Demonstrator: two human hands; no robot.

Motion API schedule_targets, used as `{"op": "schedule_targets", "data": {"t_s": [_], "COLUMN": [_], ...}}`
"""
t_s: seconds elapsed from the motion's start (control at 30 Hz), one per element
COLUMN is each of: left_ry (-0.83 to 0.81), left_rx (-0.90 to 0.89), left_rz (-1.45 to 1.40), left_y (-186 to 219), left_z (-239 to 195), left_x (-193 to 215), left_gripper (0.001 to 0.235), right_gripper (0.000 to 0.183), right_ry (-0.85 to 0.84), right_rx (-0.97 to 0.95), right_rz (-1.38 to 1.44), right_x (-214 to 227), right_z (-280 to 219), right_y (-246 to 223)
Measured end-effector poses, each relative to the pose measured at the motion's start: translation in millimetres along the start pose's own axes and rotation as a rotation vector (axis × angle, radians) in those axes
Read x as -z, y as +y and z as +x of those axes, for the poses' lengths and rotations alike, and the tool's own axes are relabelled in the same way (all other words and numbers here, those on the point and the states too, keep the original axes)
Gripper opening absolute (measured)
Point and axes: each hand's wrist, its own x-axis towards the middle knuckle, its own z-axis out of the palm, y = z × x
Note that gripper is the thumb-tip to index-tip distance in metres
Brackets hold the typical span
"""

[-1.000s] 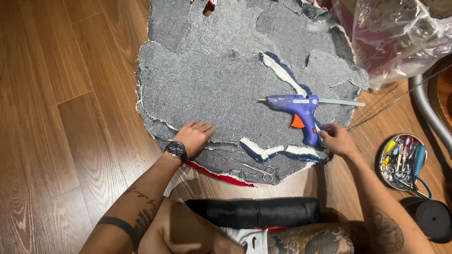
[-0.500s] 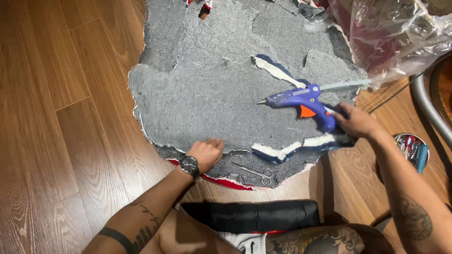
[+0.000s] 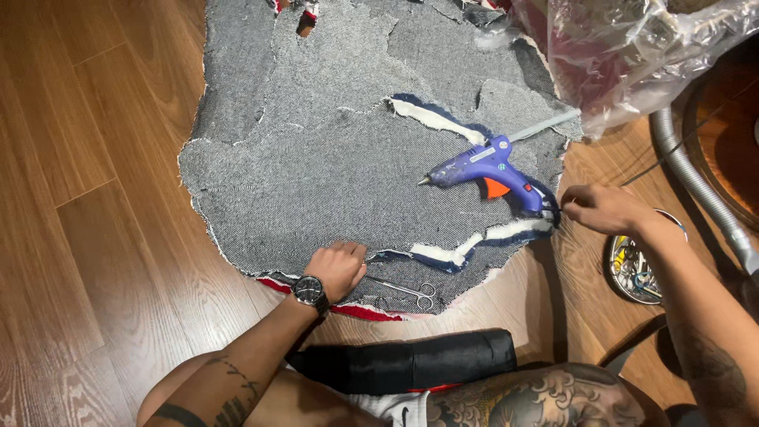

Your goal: The person uses a hot glue gun to apply adhesive along the torn edges of a grey fabric piece. They then press the edges together to bond them and use scissors to trim excess material. The process is repeated along the tear.

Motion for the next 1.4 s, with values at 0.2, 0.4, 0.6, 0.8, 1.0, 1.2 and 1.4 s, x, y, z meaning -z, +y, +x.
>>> {"op": "schedule_targets", "data": {"t_s": [0.2, 0.4, 0.6, 0.8, 1.0, 1.2, 1.4], "left_ry": [0.013, 0.07, -0.006, -0.116, 0.114, 0.028, -0.102], "left_rx": [-0.042, -0.05, -0.087, 0.057, 0.309, 0.468, 0.457], "left_rz": [-0.001, -0.039, 0.037, -0.313, -0.082, -0.262, -0.376], "left_y": [28, 69, 71, 26, -63, -109, -127], "left_z": [8, 20, 11, 10, 54, 98, 135], "left_x": [-11, -16, 11, 97, 93, 106, 92], "left_gripper": [0.028, 0.025, 0.027, 0.072, 0.057, 0.083, 0.059], "right_gripper": [0.034, 0.038, 0.044, 0.034, 0.037, 0.059, 0.039], "right_ry": [0.094, 0.037, 0.165, 0.435, 0.635, 0.352, 0.255], "right_rx": [0.103, -0.018, 0.012, -0.044, 0.095, 0.083, 0.175], "right_rz": [-0.261, -0.274, -0.37, -0.03, 0.044, 0.444, 0.358], "right_x": [0, -14, -51, -72, -55, -32, -17], "right_z": [-4, -3, 4, 3, 50, 103, 124], "right_y": [13, 4, 2, -1, 30, 20, 22]}}
